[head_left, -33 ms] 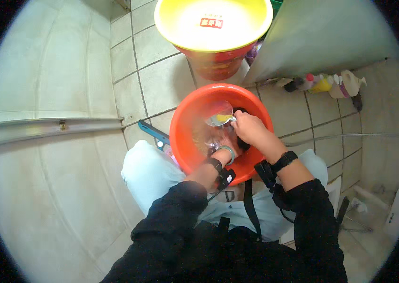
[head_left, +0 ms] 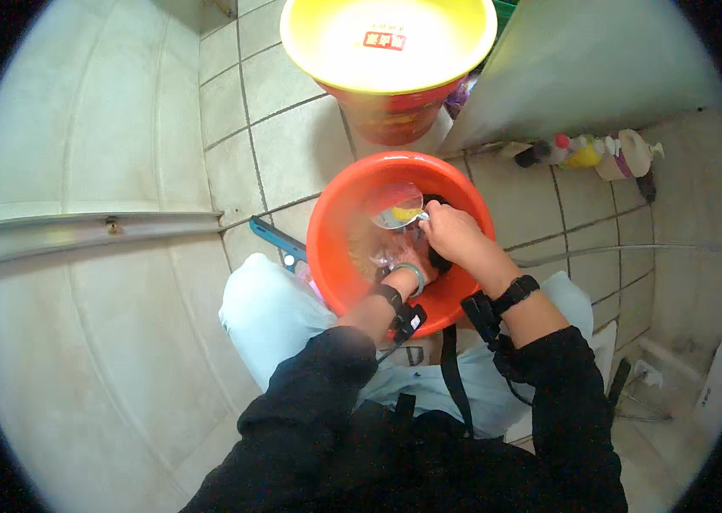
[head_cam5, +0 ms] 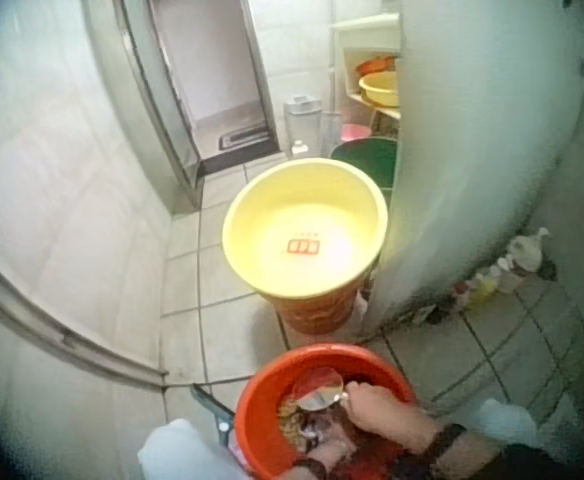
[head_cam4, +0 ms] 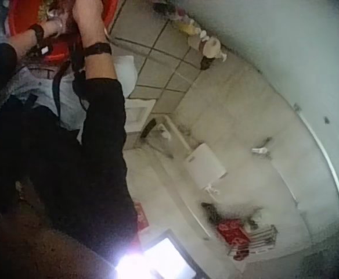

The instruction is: The person washes clothes in a bucket by hand, using a small cup to pour water over them and scrubbing them in the water.

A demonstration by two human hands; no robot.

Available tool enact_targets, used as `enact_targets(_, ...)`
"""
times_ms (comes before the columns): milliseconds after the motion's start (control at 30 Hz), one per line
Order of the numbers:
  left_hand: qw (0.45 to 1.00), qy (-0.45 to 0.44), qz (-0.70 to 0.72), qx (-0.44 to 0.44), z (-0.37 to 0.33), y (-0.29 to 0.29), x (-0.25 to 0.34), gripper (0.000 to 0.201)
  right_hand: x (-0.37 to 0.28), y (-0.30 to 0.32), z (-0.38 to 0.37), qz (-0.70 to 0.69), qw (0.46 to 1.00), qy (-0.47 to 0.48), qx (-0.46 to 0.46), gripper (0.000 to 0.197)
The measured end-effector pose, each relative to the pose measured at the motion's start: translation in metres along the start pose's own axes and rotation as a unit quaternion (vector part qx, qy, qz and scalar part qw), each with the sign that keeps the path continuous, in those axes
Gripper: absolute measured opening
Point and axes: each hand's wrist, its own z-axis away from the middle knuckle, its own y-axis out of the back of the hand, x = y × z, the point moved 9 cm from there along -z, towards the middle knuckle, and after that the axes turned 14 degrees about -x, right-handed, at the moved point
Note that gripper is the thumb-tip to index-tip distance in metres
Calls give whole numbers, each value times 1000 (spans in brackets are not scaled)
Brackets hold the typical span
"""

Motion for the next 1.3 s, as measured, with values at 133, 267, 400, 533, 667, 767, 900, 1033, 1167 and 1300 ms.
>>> enact_targets(133,995,42,58,71,3,11,-21,50,-4,4,-2,11,1000,-1,16,26)
enact_targets(267,984,91,-6,151,7,11,-34,48,-10,14,-2,5,1000,-13,18,26)
enact_targets(400,984,-21,101,144,-7,23,-46,50,-20,16,-1,17,999,7,27,26)
enact_targets(533,987,-105,23,-117,3,-15,-11,51,-17,14,-4,24,999,28,32,27)
enact_targets(667,978,-121,61,-160,11,-53,-3,50,-32,12,-5,35,998,47,19,28)
enact_targets(767,982,-59,10,-179,-3,-67,-7,59,-29,8,-7,29,999,25,8,28)
enact_targets(900,986,-10,17,-165,-2,-26,-6,51,-17,4,-5,25,1000,9,0,28)
enact_targets(1033,984,20,-174,28,20,36,7,32,-12,7,-1,27,1000,2,10,26)
enact_targets(1167,957,13,-114,-267,15,36,25,69,15,16,12,27,999,-31,24,26)
enact_targets(1300,987,-135,14,-84,-38,-77,-38,61,-39,9,-1,53,998,34,18,26)
